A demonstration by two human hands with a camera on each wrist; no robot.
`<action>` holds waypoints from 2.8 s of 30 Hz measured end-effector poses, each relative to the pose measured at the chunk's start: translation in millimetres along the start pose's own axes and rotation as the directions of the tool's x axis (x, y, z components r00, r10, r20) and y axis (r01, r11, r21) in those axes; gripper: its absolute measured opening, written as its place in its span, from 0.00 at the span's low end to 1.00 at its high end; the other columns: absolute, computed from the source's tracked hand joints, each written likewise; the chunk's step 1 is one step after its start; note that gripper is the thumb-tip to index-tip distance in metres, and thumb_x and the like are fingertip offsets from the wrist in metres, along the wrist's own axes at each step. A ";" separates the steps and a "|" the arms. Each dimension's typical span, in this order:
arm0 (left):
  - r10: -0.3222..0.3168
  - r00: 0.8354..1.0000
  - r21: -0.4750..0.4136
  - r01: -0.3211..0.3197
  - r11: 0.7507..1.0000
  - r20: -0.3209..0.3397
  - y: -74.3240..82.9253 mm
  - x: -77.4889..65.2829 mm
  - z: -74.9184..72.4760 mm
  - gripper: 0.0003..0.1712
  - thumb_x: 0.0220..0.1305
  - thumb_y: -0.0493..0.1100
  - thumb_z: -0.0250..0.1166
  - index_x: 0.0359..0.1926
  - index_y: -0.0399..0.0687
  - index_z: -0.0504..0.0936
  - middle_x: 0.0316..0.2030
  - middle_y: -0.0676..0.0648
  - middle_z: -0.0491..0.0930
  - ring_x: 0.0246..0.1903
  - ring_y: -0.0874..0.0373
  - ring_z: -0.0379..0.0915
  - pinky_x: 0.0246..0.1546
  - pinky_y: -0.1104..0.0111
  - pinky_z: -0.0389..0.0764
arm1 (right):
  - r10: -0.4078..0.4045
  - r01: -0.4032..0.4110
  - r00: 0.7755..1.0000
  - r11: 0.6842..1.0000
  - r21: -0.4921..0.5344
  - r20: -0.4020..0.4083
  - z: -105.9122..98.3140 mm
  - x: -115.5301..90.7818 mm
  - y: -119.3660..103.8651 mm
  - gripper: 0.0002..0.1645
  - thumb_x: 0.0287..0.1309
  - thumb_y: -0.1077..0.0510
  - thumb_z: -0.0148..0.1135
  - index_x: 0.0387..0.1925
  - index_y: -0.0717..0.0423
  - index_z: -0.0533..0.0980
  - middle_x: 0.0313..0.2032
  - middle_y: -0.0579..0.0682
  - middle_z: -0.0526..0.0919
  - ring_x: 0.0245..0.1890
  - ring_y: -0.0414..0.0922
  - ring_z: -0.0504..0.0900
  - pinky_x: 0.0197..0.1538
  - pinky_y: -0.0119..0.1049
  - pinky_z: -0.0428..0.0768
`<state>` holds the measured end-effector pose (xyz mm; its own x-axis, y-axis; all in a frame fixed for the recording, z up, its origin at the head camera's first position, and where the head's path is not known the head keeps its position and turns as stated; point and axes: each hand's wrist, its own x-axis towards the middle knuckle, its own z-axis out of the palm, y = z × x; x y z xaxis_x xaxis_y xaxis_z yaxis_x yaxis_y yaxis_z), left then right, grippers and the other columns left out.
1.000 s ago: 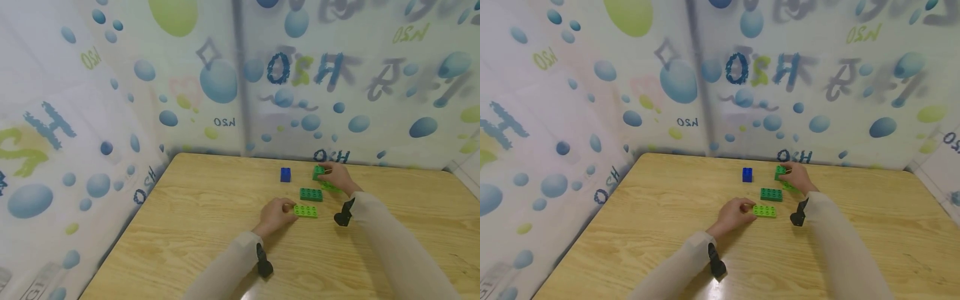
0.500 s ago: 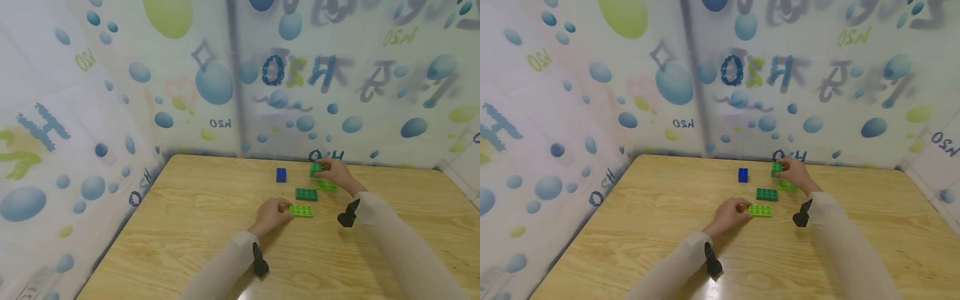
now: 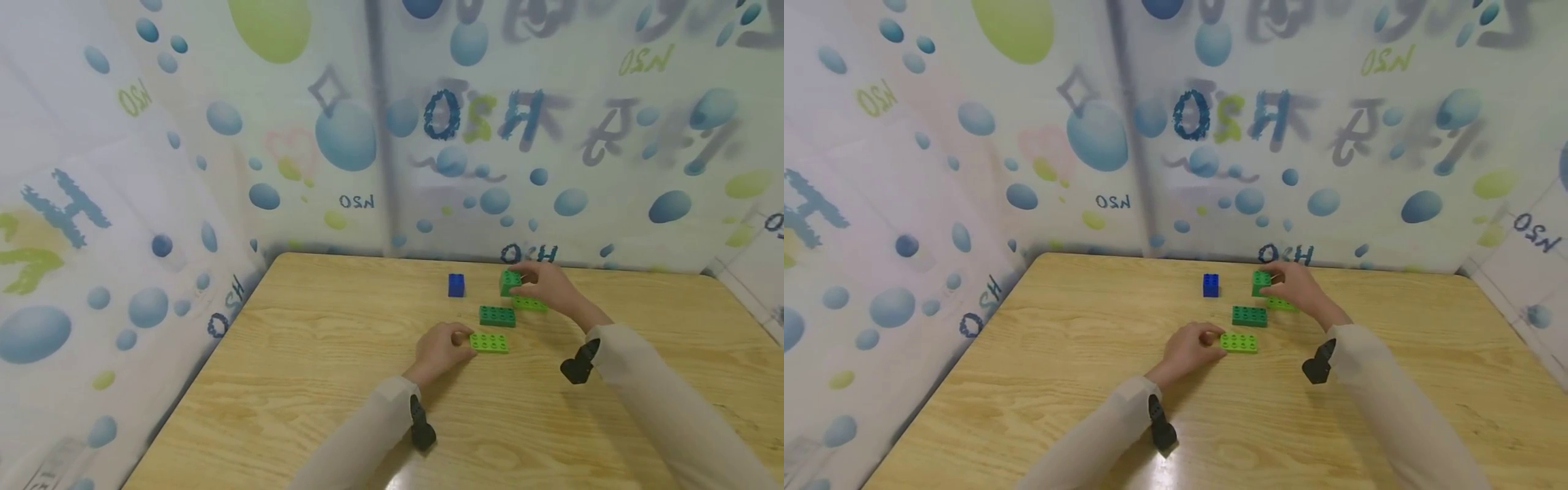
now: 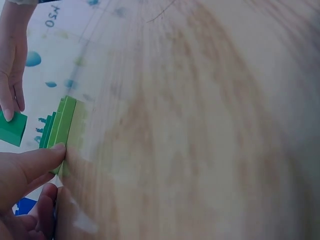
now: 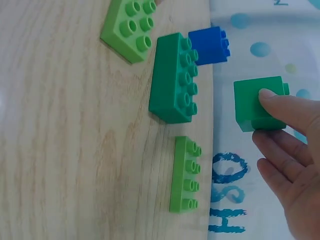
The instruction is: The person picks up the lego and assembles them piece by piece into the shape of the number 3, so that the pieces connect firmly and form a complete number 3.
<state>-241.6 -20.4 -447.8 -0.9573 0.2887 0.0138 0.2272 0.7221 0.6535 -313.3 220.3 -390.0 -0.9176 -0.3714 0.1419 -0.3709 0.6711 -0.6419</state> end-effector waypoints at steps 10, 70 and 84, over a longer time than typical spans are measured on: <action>-0.001 1.000 -0.016 0.001 1.000 0.002 0.1 0.7 0.2 0.20 0.50 0.49 0.71 0.46 0.56 0.82 0.31 0.57 0.76 0.29 0.66 0.68 0.27 0.72 0.67 | -0.102 0.102 0.995 0.995 -0.007 -0.001 5.9 -14.2 -6.8 0.29 0.51 0.59 0.67 0.54 0.66 0.71 0.45 0.61 0.77 0.41 0.55 0.78 0.44 0.51 0.74; 0.008 1.000 0.013 -0.008 1.000 -0.006 0.3 2.2 1.2 0.19 0.49 0.49 0.71 0.46 0.57 0.82 0.31 0.57 0.77 0.30 0.65 0.70 0.27 0.73 0.67 | -0.029 0.028 0.999 0.998 0.052 0.020 54.5 -61.9 -13.0 0.26 0.47 0.56 0.70 0.48 0.60 0.76 0.41 0.52 0.81 0.41 0.50 0.79 0.45 0.50 0.74; 0.006 1.000 0.006 -0.006 1.000 0.005 -0.8 3.9 2.0 0.19 0.50 0.49 0.71 0.46 0.57 0.81 0.31 0.56 0.76 0.30 0.65 0.69 0.27 0.73 0.67 | -0.029 0.029 0.999 1.000 0.010 0.019 55.3 -59.5 -10.9 0.25 0.46 0.54 0.70 0.47 0.60 0.77 0.39 0.50 0.81 0.39 0.48 0.79 0.45 0.50 0.74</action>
<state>-245.1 -18.6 -449.7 -0.9549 0.2965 0.0141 0.2344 0.7242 0.6486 -246.8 199.6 -433.0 -0.9037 -0.4025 0.1463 -0.3955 0.6535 -0.6454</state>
